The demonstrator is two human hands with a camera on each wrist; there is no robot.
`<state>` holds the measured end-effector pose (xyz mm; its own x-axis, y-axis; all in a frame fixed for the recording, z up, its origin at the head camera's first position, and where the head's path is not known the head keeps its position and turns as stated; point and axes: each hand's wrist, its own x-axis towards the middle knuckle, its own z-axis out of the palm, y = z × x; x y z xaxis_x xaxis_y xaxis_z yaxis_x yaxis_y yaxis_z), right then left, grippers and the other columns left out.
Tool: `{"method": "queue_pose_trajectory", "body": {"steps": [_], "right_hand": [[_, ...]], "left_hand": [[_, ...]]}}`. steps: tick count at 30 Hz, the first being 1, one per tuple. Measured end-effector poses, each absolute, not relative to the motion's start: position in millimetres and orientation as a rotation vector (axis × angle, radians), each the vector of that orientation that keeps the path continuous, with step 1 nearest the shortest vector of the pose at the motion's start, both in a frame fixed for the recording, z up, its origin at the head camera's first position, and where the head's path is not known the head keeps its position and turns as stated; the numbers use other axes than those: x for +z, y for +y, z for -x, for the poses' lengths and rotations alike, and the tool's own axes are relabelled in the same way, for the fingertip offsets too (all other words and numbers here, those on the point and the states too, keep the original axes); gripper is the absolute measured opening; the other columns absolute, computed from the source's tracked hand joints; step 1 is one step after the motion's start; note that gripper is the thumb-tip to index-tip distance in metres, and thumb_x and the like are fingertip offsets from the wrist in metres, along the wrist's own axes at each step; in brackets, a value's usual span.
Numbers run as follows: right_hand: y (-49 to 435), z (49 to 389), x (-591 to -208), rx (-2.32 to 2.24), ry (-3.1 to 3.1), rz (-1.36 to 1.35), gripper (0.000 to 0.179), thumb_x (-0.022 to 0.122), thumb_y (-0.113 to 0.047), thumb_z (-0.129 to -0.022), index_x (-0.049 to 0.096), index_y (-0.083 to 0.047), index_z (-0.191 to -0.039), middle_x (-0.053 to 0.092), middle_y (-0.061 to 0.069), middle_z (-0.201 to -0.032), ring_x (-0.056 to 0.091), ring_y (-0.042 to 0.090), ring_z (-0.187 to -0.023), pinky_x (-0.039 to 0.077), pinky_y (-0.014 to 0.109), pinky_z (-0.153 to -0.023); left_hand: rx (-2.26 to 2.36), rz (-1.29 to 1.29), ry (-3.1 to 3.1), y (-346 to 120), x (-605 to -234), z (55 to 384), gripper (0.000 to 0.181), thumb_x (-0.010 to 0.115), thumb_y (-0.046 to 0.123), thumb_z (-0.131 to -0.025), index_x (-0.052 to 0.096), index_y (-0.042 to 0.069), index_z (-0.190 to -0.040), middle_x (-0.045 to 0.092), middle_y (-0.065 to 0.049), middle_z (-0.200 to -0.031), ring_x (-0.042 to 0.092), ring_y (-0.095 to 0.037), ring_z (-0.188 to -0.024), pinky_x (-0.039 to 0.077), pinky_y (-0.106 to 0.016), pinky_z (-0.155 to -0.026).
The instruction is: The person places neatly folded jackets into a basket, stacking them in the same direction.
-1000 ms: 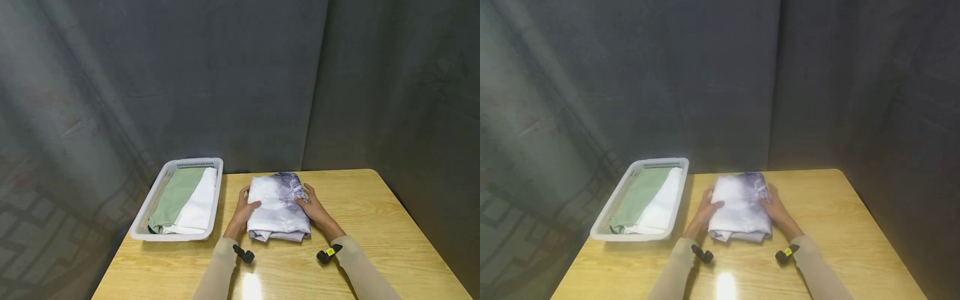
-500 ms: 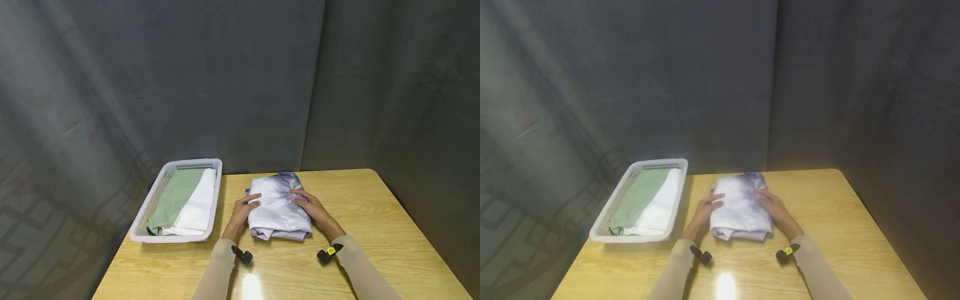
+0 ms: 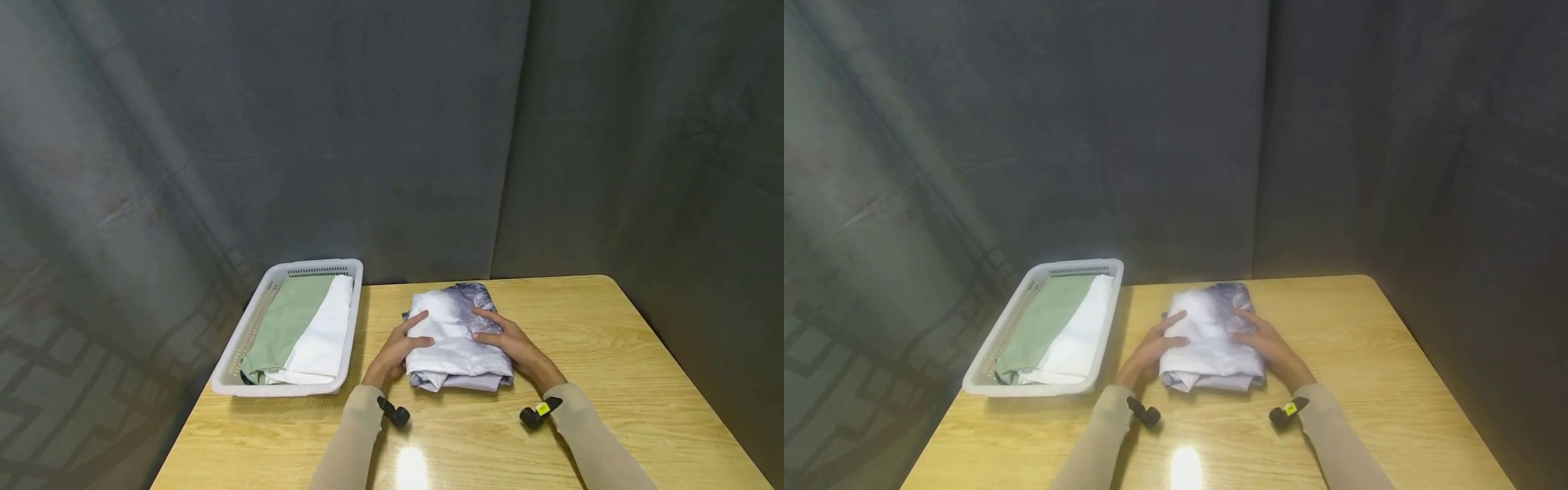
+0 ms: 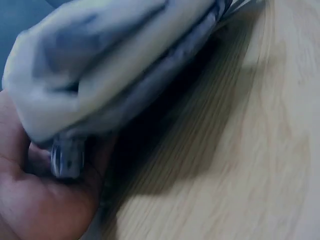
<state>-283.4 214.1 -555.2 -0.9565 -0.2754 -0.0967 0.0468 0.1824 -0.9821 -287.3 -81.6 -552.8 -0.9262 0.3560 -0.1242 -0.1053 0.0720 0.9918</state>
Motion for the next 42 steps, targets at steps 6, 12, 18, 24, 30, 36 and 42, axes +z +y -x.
{"method": "queue_pose_trajectory", "body": {"steps": [6,12,18,24,30,36,42], "right_hand": [[219,283,-556,-1.815,2.209,0.262,0.082,0.077,-0.022,-0.099,0.034,-0.013,-0.168,0.008,0.028,-0.177,0.003,0.052,-0.163,0.016,0.068,-0.129],[220,282,-556,-1.811,2.194,0.283,0.084,0.077,-0.021,-0.099,0.031,-0.011,-0.169,0.007,0.028,-0.177,0.000,0.052,-0.163,0.009,0.069,-0.130],[223,282,-552,-1.817,2.191,0.284,0.085,0.078,-0.020,-0.099,0.030,-0.012,-0.169,0.006,0.027,-0.177,-0.001,0.052,-0.163,0.007,0.070,-0.129],[222,282,-542,-1.869,2.185,0.298,0.087,0.080,-0.016,-0.096,0.032,-0.011,-0.169,0.007,0.028,-0.177,-0.001,0.051,-0.163,0.005,0.070,-0.129],[222,282,-527,-1.846,2.276,0.340,0.085,0.079,-0.016,-0.096,0.033,-0.011,-0.168,0.011,0.029,-0.176,0.004,0.052,-0.163,0.008,0.071,-0.129],[224,284,-514,-1.751,2.428,0.429,0.083,0.080,-0.019,-0.097,0.036,-0.011,-0.167,0.020,0.027,-0.175,0.008,0.053,-0.162,0.008,0.074,-0.127],[225,284,-498,-1.764,2.424,0.463,0.084,0.080,-0.019,-0.097,0.035,-0.013,-0.168,0.017,0.023,-0.177,0.003,0.050,-0.164,0.005,0.074,-0.128]], "left_hand": [[1.923,-0.191,1.956,-83,-555,287,0.075,0.079,0.014,-0.093,0.049,0.025,-0.161,0.023,-0.020,-0.176,0.055,-0.038,-0.142,0.054,-0.045,-0.111],[1.923,-0.205,1.998,-84,-556,285,0.078,0.080,0.017,-0.093,0.047,0.028,-0.163,0.019,-0.016,-0.178,0.028,-0.041,-0.160,0.040,-0.053,-0.124],[1.933,-0.230,2.020,-82,-555,283,0.079,0.080,0.017,-0.093,0.046,0.026,-0.163,0.020,-0.015,-0.178,0.018,-0.040,-0.164,0.031,-0.057,-0.128],[1.892,-0.270,2.124,-83,-550,287,0.080,0.083,0.020,-0.091,0.048,0.028,-0.162,0.026,-0.008,-0.177,0.012,-0.035,-0.166,0.019,-0.060,-0.132],[1.865,-0.336,2.193,-85,-536,290,0.081,0.083,0.022,-0.091,0.046,0.027,-0.163,0.032,-0.002,-0.175,0.014,-0.032,-0.166,0.017,-0.060,-0.132],[1.908,-0.316,2.190,-84,-519,289,0.081,0.086,0.023,-0.089,0.050,0.034,-0.160,0.031,0.000,-0.175,0.015,-0.028,-0.166,0.017,-0.057,-0.133],[1.972,-0.310,2.146,-83,-501,289,0.082,0.087,0.019,-0.088,0.051,0.035,-0.159,0.028,-0.003,-0.176,0.015,-0.028,-0.166,0.019,-0.055,-0.133]]}}
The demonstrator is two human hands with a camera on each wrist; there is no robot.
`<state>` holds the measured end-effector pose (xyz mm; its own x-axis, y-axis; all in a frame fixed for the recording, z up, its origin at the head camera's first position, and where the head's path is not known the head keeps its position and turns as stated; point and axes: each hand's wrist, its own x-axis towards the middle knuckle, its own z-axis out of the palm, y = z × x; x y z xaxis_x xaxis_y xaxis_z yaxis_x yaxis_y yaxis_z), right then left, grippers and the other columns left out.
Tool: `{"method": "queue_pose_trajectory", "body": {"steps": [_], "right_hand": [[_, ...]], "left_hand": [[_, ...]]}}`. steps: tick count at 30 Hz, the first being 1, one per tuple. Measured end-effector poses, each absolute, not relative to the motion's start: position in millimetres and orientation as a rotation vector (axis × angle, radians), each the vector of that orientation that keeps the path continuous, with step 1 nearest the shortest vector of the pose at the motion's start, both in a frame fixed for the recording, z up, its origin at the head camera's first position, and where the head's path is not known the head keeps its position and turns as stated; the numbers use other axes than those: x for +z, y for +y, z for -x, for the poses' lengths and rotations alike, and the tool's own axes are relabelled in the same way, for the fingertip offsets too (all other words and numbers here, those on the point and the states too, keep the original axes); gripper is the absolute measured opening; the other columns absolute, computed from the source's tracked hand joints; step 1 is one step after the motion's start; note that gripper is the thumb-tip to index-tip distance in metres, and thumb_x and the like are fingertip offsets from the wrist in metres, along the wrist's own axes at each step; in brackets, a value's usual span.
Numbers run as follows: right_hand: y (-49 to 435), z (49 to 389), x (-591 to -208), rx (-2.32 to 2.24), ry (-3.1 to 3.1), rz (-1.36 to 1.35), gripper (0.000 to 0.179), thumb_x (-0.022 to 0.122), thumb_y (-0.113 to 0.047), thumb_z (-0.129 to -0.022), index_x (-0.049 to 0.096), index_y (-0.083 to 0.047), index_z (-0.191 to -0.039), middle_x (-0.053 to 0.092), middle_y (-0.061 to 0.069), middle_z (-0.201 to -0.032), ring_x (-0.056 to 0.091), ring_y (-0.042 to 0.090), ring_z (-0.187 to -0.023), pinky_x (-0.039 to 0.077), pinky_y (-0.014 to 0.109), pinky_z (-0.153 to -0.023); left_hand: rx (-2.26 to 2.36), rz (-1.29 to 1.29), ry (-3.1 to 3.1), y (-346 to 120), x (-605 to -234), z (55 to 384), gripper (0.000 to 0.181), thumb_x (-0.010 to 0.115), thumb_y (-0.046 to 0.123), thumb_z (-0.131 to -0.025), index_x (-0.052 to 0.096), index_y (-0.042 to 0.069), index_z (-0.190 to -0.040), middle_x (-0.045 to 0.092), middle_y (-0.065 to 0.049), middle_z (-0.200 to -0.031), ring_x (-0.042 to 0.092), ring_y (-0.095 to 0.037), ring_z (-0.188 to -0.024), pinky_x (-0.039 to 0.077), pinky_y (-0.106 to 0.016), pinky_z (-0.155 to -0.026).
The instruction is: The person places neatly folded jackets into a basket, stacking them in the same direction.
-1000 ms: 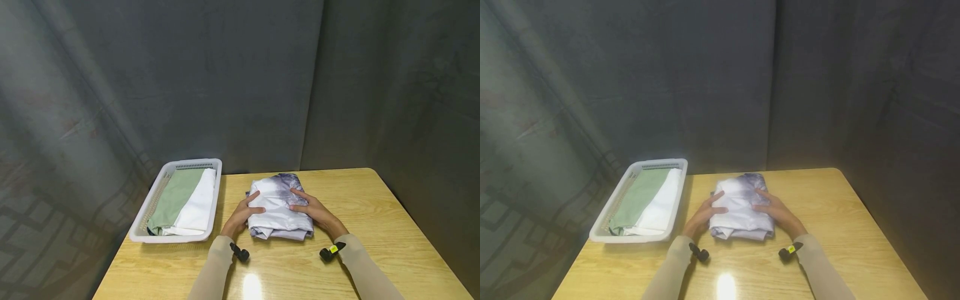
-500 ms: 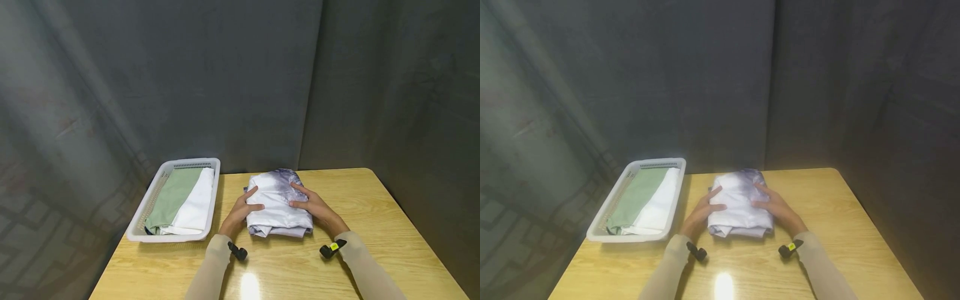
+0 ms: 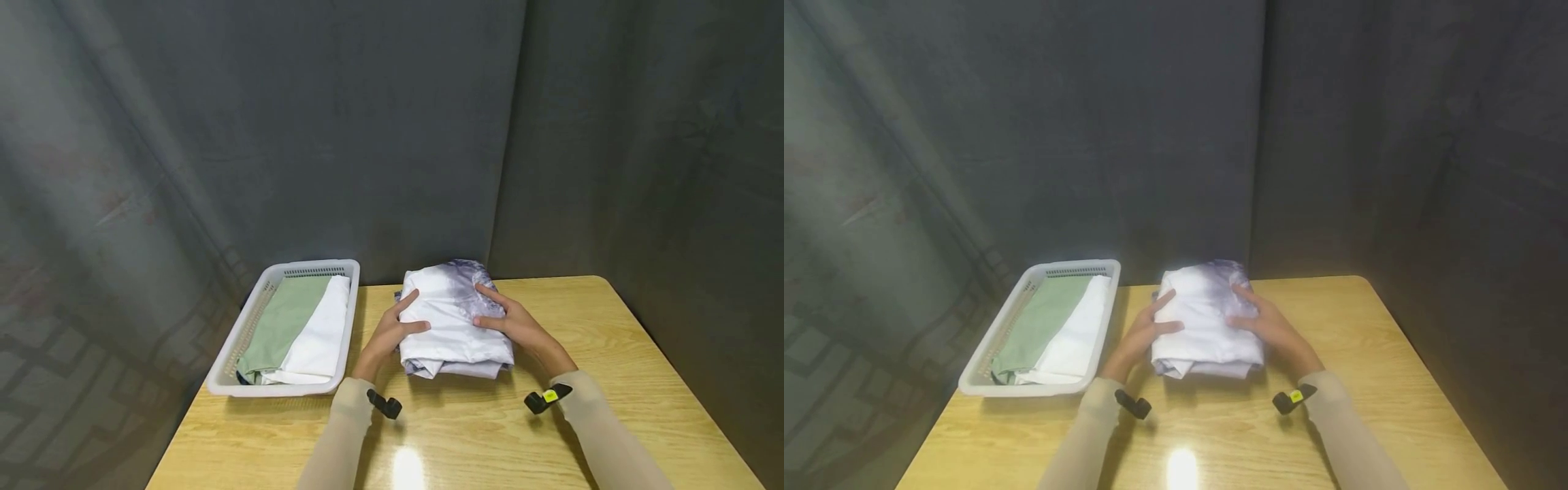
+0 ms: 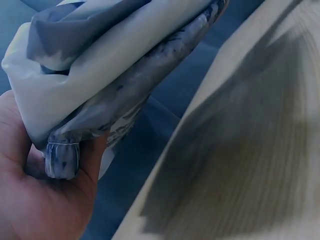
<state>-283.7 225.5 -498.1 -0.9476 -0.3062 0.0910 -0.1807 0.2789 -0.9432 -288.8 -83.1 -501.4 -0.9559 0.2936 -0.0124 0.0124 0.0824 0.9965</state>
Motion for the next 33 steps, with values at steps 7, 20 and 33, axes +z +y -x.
{"method": "queue_pose_trajectory", "body": {"steps": [7,20,33], "right_hand": [[224,283,-482,-1.765,2.422,0.488,0.085,0.079,-0.018,-0.097,0.034,-0.013,-0.168,0.018,0.020,-0.177,0.003,0.048,-0.164,0.006,0.073,-0.128],[224,282,-458,-1.722,2.454,0.525,0.085,0.079,-0.021,-0.098,0.032,-0.016,-0.169,0.020,0.015,-0.178,0.005,0.046,-0.165,0.008,0.073,-0.128],[218,281,-444,-1.733,2.440,0.527,0.085,0.080,-0.022,-0.098,0.033,-0.016,-0.169,0.020,0.013,-0.178,0.003,0.043,-0.166,0.006,0.072,-0.129]], "left_hand": [[2.015,-0.340,2.112,-84,-488,290,0.081,0.086,0.016,-0.088,0.051,0.033,-0.159,0.028,-0.001,-0.176,0.011,-0.028,-0.166,0.020,-0.055,-0.133],[2.030,-0.388,2.099,-88,-465,289,0.079,0.084,0.015,-0.090,0.050,0.030,-0.160,0.023,-0.003,-0.178,0.006,-0.028,-0.167,0.021,-0.055,-0.133],[2.012,-0.370,2.109,-96,-449,287,0.079,0.084,0.016,-0.090,0.050,0.037,-0.159,0.023,-0.001,-0.178,0.012,-0.026,-0.166,0.032,-0.052,-0.129]]}}
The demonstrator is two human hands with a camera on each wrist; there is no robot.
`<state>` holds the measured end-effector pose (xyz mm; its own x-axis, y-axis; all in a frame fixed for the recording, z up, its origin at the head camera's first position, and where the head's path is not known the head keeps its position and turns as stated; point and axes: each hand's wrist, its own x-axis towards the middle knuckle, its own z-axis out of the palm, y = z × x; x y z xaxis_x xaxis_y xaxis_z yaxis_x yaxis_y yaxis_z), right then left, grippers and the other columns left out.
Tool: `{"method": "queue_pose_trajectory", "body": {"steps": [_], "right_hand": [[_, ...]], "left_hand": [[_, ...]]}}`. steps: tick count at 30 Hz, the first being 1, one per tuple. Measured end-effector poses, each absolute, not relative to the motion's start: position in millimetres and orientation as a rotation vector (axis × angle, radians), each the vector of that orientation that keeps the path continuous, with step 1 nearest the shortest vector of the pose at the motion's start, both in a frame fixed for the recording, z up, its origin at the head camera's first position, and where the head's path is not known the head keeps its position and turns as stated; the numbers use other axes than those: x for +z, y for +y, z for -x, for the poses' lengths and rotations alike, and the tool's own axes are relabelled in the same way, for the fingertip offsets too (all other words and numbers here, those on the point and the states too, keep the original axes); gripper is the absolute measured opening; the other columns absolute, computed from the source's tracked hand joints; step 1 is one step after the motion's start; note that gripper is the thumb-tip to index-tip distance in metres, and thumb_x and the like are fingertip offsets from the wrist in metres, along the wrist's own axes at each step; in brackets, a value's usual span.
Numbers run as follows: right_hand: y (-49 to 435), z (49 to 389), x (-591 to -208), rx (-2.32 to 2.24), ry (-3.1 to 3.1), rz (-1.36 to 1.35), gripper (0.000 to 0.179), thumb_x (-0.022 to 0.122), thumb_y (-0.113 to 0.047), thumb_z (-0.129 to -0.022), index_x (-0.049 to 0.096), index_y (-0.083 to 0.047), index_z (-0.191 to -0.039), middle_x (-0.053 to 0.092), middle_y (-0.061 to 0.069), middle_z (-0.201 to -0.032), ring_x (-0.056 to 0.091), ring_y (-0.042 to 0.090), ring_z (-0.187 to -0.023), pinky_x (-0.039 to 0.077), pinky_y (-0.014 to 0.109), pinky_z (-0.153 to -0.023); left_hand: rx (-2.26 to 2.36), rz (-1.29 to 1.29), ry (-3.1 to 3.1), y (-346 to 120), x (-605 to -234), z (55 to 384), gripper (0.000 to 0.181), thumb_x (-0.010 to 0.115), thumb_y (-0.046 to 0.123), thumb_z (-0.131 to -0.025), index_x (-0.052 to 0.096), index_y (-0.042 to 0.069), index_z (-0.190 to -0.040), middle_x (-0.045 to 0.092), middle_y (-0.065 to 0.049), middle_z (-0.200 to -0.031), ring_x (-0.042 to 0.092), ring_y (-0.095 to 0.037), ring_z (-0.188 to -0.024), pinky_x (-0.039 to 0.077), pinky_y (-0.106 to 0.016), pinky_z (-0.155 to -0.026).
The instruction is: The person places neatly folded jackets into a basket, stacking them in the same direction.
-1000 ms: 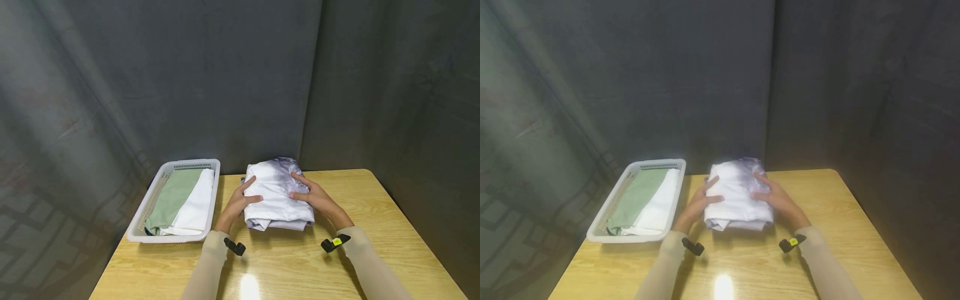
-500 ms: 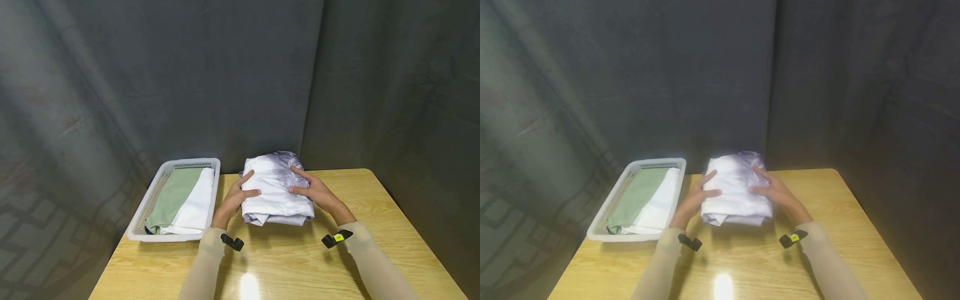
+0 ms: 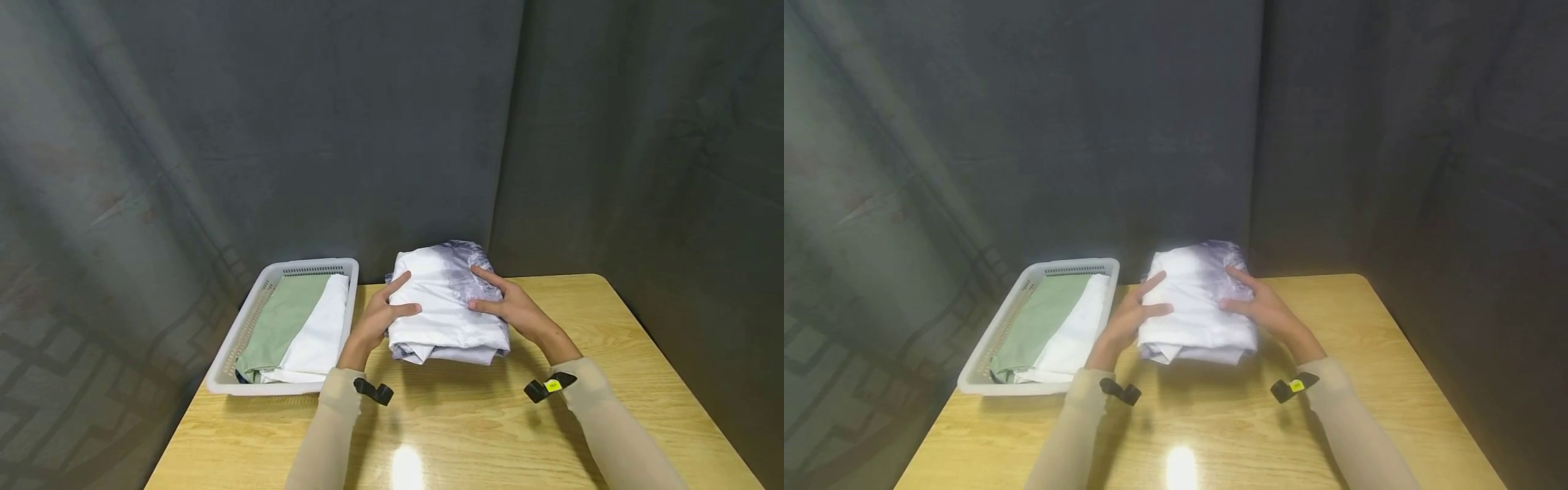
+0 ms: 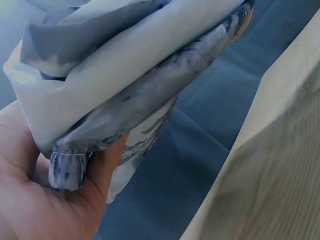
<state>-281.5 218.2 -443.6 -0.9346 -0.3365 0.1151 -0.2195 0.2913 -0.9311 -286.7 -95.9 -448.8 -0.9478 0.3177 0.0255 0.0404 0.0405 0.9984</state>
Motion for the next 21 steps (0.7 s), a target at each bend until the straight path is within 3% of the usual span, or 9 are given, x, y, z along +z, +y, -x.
{"method": "queue_pose_trajectory", "body": {"steps": [4,11,16,17,18,20,21], "right_hand": [[216,282,-443,-1.729,2.444,0.524,0.085,0.080,-0.023,-0.097,0.034,-0.018,-0.169,0.021,0.012,-0.178,0.004,0.042,-0.166,0.007,0.072,-0.129],[208,285,-444,-1.753,2.426,0.532,0.084,0.080,-0.023,-0.098,0.035,-0.019,-0.168,0.022,0.011,-0.178,0.004,0.039,-0.166,0.007,0.070,-0.130],[200,286,-443,-1.755,2.421,0.545,0.084,0.080,-0.023,-0.098,0.035,-0.018,-0.168,0.023,0.012,-0.178,0.007,0.039,-0.166,0.010,0.068,-0.130],[198,286,-443,-1.755,2.422,0.546,0.084,0.080,-0.024,-0.097,0.035,-0.019,-0.168,0.023,0.012,-0.178,0.008,0.039,-0.166,0.011,0.068,-0.130],[197,287,-443,-1.758,2.422,0.549,0.084,0.080,-0.024,-0.097,0.036,-0.018,-0.168,0.024,0.012,-0.177,0.008,0.038,-0.166,0.011,0.068,-0.131],[193,288,-442,-1.769,2.418,0.549,0.084,0.081,-0.025,-0.097,0.036,-0.018,-0.168,0.025,0.011,-0.177,0.008,0.038,-0.166,0.011,0.067,-0.131],[191,289,-442,-1.773,2.414,0.549,0.084,0.081,-0.025,-0.097,0.036,-0.019,-0.168,0.025,0.011,-0.177,0.008,0.037,-0.166,0.011,0.067,-0.131]], "left_hand": [[2.002,-0.376,2.113,-99,-448,286,0.079,0.084,0.017,-0.091,0.050,0.038,-0.159,0.022,-0.001,-0.178,0.011,-0.025,-0.166,0.032,-0.052,-0.128],[2.005,-0.391,2.120,-108,-447,288,0.079,0.083,0.016,-0.092,0.049,0.038,-0.160,0.023,0.003,-0.177,0.007,-0.025,-0.167,0.021,-0.056,-0.132],[2.011,-0.361,2.120,-115,-444,286,0.079,0.083,0.015,-0.092,0.049,0.038,-0.159,0.022,0.002,-0.178,0.009,-0.022,-0.166,0.037,-0.046,-0.125],[2.008,-0.356,2.129,-117,-443,286,0.078,0.082,0.014,-0.092,0.050,0.039,-0.159,0.023,0.003,-0.177,0.014,-0.022,-0.164,0.041,-0.042,-0.121],[2.002,-0.351,2.148,-119,-442,286,0.077,0.082,0.015,-0.092,0.050,0.039,-0.158,0.024,0.002,-0.177,0.032,-0.023,-0.155,0.046,-0.038,-0.114],[1.993,-0.331,2.175,-122,-440,286,0.076,0.083,0.015,-0.092,0.052,0.041,-0.157,0.026,0.005,-0.176,0.037,-0.016,-0.147,0.046,-0.032,-0.109],[1.991,-0.323,2.182,-124,-439,286,0.075,0.083,0.015,-0.092,0.053,0.041,-0.156,0.027,0.005,-0.176,0.046,-0.020,-0.133,0.048,-0.033,-0.105]]}}
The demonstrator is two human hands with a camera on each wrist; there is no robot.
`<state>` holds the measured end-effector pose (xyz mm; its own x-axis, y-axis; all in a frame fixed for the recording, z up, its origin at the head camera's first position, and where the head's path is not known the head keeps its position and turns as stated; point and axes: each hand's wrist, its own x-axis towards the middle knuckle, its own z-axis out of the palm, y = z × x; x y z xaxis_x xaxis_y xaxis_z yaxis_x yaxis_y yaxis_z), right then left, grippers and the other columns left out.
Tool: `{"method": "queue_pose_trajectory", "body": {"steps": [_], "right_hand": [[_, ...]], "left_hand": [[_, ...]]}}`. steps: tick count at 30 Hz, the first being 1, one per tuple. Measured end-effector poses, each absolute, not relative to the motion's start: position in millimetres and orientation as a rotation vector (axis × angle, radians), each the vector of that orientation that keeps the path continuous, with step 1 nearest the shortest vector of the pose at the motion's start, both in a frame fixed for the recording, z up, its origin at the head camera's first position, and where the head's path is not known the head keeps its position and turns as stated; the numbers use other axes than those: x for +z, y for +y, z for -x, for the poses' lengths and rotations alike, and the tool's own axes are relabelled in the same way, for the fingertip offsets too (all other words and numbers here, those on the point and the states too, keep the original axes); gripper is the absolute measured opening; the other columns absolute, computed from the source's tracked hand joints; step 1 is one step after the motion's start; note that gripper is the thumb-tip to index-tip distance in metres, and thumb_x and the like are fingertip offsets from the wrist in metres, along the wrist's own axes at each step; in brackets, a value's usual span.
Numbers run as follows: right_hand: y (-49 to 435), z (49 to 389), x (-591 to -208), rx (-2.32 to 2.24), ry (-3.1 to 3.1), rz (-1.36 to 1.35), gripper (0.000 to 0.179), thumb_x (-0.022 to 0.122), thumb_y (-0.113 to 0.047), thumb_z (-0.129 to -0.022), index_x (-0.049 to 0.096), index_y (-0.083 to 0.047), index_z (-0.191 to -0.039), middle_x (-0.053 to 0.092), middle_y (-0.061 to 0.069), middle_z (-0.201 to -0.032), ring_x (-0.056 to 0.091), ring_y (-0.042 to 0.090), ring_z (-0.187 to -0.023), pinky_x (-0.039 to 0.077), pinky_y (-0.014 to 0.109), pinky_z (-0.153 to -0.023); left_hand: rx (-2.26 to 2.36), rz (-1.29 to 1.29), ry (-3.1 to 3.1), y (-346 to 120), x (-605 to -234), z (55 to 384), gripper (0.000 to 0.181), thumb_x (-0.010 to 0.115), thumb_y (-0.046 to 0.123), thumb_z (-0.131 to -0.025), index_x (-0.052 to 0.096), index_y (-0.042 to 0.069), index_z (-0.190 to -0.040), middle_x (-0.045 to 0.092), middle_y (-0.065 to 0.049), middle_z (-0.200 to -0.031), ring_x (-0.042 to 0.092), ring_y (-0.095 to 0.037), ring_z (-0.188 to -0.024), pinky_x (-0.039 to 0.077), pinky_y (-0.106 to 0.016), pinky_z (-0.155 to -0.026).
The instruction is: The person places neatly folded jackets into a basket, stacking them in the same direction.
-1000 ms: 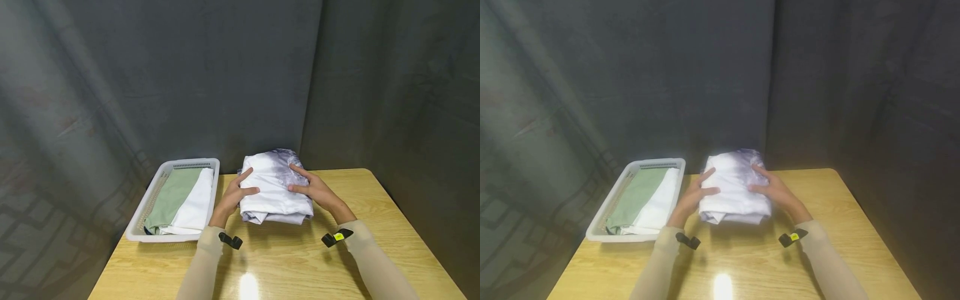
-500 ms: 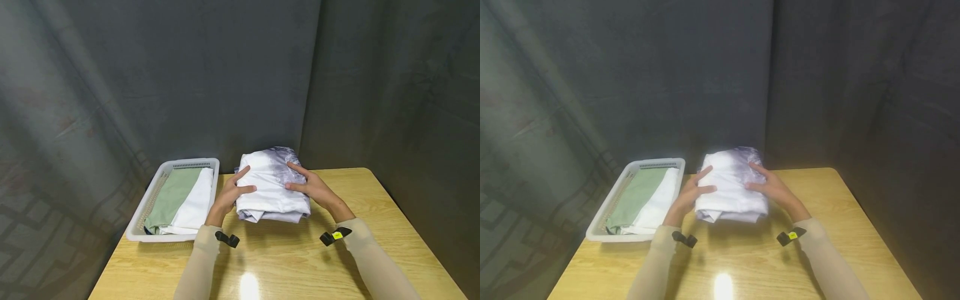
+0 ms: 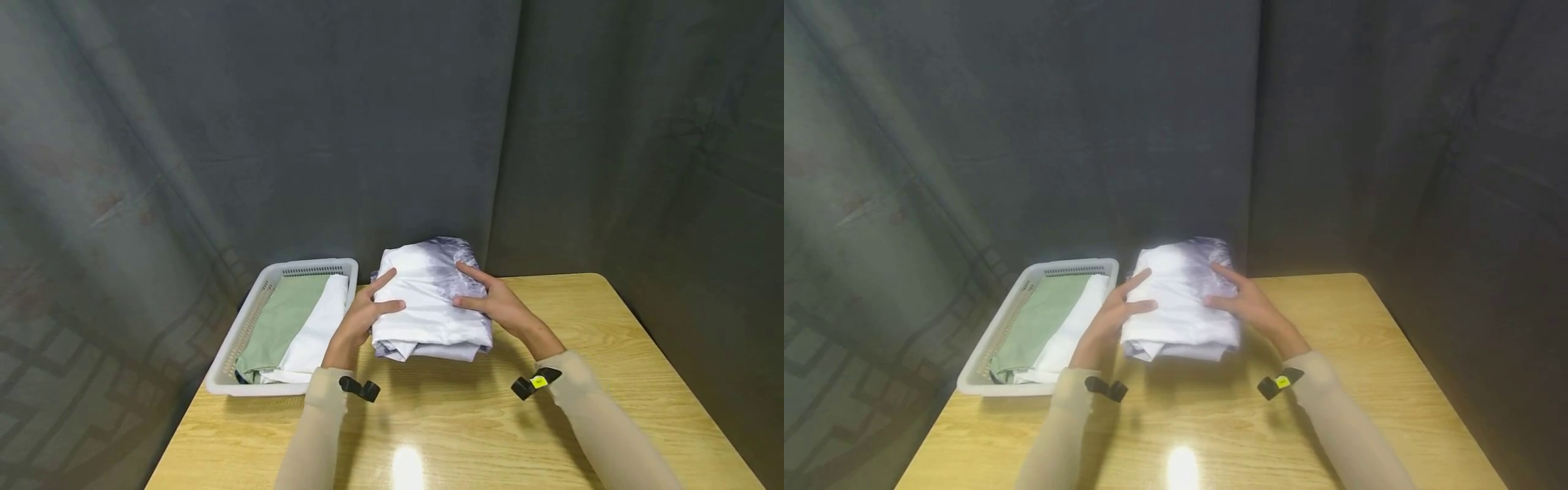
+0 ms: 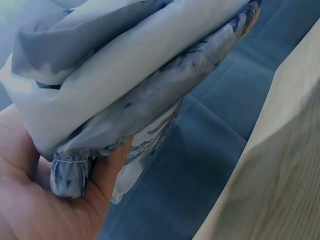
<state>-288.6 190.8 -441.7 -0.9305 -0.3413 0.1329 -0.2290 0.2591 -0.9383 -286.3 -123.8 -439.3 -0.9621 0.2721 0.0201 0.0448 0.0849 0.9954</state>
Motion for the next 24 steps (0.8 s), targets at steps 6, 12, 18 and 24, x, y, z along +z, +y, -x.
{"method": "queue_pose_trajectory", "body": {"steps": [6,12,18,24], "right_hand": [[179,291,-439,-1.784,2.389,0.536,0.084,0.081,-0.026,-0.097,0.036,-0.021,-0.168,0.024,0.009,-0.178,0.006,0.036,-0.167,0.012,0.066,-0.131],[166,289,-431,-1.783,2.387,0.530,0.085,0.081,-0.026,-0.097,0.036,-0.022,-0.168,0.024,0.008,-0.178,0.006,0.035,-0.167,0.011,0.066,-0.131],[154,291,-428,-1.805,2.342,0.554,0.084,0.081,-0.024,-0.097,0.036,-0.020,-0.168,0.024,0.006,-0.178,0.004,0.032,-0.167,0.010,0.064,-0.132],[145,296,-428,-1.809,2.326,0.581,0.085,0.082,-0.024,-0.096,0.036,-0.020,-0.168,0.025,0.006,-0.178,0.006,0.032,-0.167,0.011,0.063,-0.133]], "left_hand": [[2.010,-0.302,2.161,-135,-433,285,0.074,0.081,0.015,-0.093,0.052,0.038,-0.157,0.021,0.002,-0.178,0.027,-0.030,-0.159,0.029,-0.052,-0.129],[1.995,-0.268,2.144,-146,-426,283,0.074,0.080,0.017,-0.094,0.051,0.041,-0.157,0.021,-0.001,-0.178,0.038,-0.031,-0.154,0.051,-0.042,-0.111],[1.987,-0.291,2.135,-158,-421,281,0.074,0.078,0.016,-0.096,0.048,0.037,-0.160,0.014,-0.001,-0.179,0.028,-0.029,-0.160,0.049,-0.038,-0.113],[1.967,-0.323,2.146,-172,-418,283,0.074,0.078,0.015,-0.097,0.047,0.035,-0.161,0.012,0.001,-0.180,0.019,-0.027,-0.164,0.047,-0.038,-0.116]]}}
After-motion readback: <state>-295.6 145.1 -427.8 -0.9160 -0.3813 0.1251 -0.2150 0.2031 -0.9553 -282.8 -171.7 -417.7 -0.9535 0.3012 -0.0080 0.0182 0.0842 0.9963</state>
